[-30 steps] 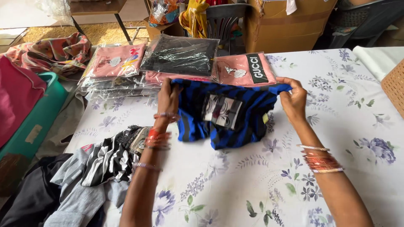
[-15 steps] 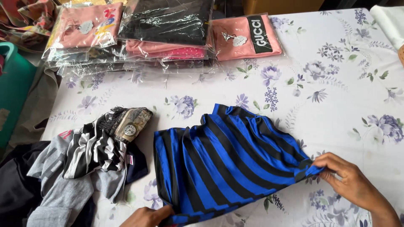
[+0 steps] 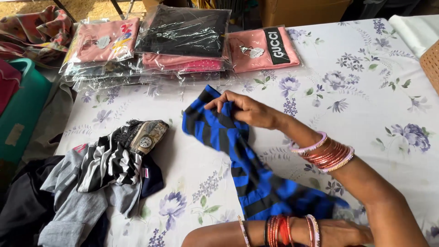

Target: Folding t-shirts and scanning them with a handheld barcode device at a processing table.

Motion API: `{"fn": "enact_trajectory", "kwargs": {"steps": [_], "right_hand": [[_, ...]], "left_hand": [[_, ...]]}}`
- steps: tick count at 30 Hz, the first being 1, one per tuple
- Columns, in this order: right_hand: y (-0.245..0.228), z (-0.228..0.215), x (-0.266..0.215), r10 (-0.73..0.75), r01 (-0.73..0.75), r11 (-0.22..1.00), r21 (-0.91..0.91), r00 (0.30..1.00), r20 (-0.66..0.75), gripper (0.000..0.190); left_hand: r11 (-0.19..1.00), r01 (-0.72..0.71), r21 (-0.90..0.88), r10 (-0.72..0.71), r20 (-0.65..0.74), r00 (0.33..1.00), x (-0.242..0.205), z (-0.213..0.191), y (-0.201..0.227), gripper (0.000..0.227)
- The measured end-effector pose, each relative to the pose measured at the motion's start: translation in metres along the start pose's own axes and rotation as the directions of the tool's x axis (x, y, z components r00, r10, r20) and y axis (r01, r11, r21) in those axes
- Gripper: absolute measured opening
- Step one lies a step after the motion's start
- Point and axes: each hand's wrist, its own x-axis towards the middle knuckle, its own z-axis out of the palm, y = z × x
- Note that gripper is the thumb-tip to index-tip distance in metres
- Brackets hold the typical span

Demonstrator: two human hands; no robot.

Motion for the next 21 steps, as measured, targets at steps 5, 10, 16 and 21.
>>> {"fn": "enact_trajectory", "kwargs": {"steps": [5, 10, 16, 21], "right_hand": [[0.058, -0.082, -0.059, 0.164, -0.244, 0.912, -0.329, 0.954, -0.251, 0.028], [0.075, -0.057, -0.164, 0.234, -0.471, 0.819, -0.329, 0.796, -0.558, 0.036], [0.069, 0.093, -0.209, 0.367, -0.541, 0.693, -0.477, 0.834, -0.412, 0.051], [0.02, 0.135, -0.184, 0.153, -0.329, 0.771, -0.544, 0.926, -0.344, 0.092]], "left_hand": [[0.921, 0.388, 0.005, -0.386, 0.133, 0.913, -0.061, -0.098, 0.09, 0.039], [0.736, 0.614, -0.285, -0.674, -0.21, 0.709, -0.11, -0.207, 0.162, 0.026], [0.356, 0.757, 0.549, -0.218, -0.738, 0.638, -0.101, -0.3, 0.087, 0.052], [-0.175, 0.791, 0.587, -0.288, -0.798, 0.529, -0.082, -0.318, -0.01, 0.106]]}}
